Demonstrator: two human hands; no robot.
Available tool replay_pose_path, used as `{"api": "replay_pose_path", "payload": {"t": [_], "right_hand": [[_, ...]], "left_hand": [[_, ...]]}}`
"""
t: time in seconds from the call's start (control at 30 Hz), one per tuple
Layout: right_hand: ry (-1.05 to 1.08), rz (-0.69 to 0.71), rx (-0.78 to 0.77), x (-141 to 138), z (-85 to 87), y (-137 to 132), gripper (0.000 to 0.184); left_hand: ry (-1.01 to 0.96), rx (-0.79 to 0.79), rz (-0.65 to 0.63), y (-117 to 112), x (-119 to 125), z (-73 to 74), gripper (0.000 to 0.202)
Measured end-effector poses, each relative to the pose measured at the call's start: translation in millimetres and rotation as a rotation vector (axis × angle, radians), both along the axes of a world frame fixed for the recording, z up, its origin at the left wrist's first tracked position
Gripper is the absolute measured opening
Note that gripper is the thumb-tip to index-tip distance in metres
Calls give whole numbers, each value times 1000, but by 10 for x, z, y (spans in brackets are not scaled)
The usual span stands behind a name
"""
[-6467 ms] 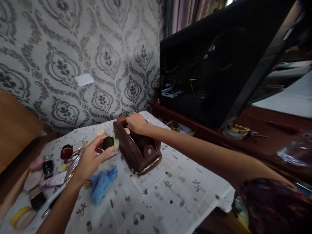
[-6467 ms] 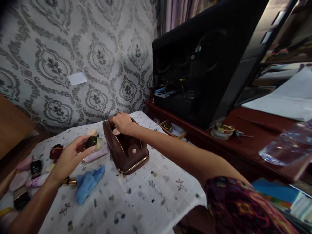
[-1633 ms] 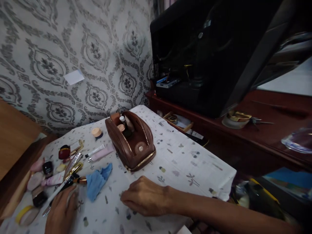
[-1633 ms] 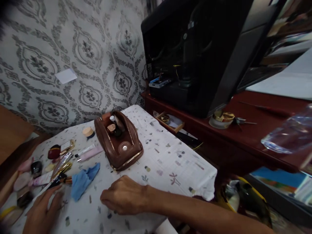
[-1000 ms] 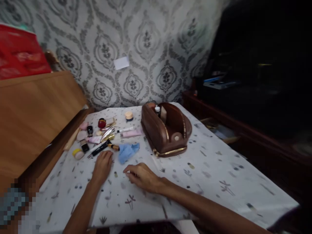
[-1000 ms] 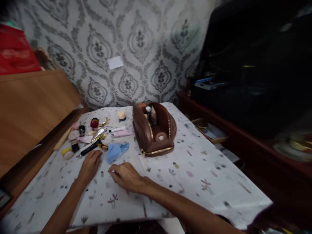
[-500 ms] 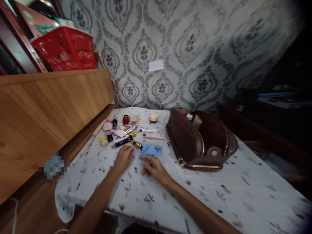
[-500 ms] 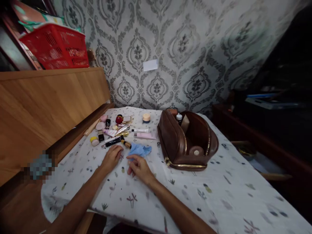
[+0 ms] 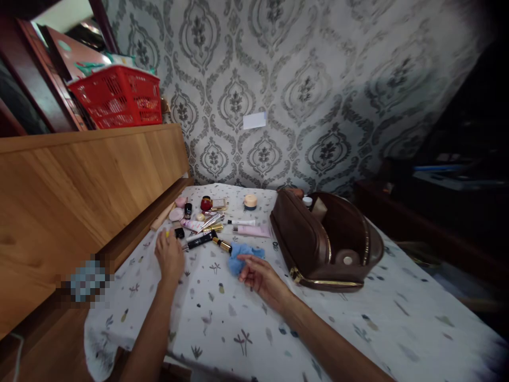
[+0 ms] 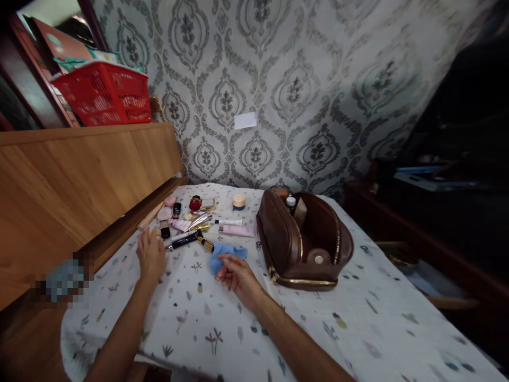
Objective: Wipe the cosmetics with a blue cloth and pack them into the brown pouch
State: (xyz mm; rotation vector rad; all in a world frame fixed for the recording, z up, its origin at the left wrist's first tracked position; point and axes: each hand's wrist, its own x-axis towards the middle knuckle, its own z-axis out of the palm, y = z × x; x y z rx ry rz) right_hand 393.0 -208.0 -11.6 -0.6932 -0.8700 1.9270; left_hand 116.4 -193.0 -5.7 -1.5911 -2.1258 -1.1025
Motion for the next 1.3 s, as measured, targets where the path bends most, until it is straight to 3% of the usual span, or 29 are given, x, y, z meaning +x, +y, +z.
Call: {"api": "replay_pose_path", "payload": {"t": [0.1, 0.27, 0.5, 0.77, 0.9, 1.0, 1.13, 1.3], "right_hand": [[31, 17, -4, 11, 3, -13, 39], [43, 23, -17, 24, -21, 2, 38], [84, -22, -44, 108, -50, 93, 28], [108, -53, -42, 159, -59, 150, 27], [101, -53, -34, 162, -64, 147, 32], [91, -50, -19, 165, -65, 140, 36], [67, -44, 20, 167, -58, 124, 40], [-22, -61, 111, 136, -70, 109, 49]], "left_hand": [[-51, -51, 112, 9, -144, -21, 50], [-85, -144, 91, 114, -264, -86, 53], [-89, -161, 185, 132, -320, -81, 48], [-129, -245, 58, 140, -232, -86, 30], [-122, -255, 38, 101, -127, -64, 35], [-146, -170, 31, 68, -65, -27, 44], [-214, -16, -99, 33, 67, -16, 55], [-228, -66, -447, -35, 468, -79, 53]]}}
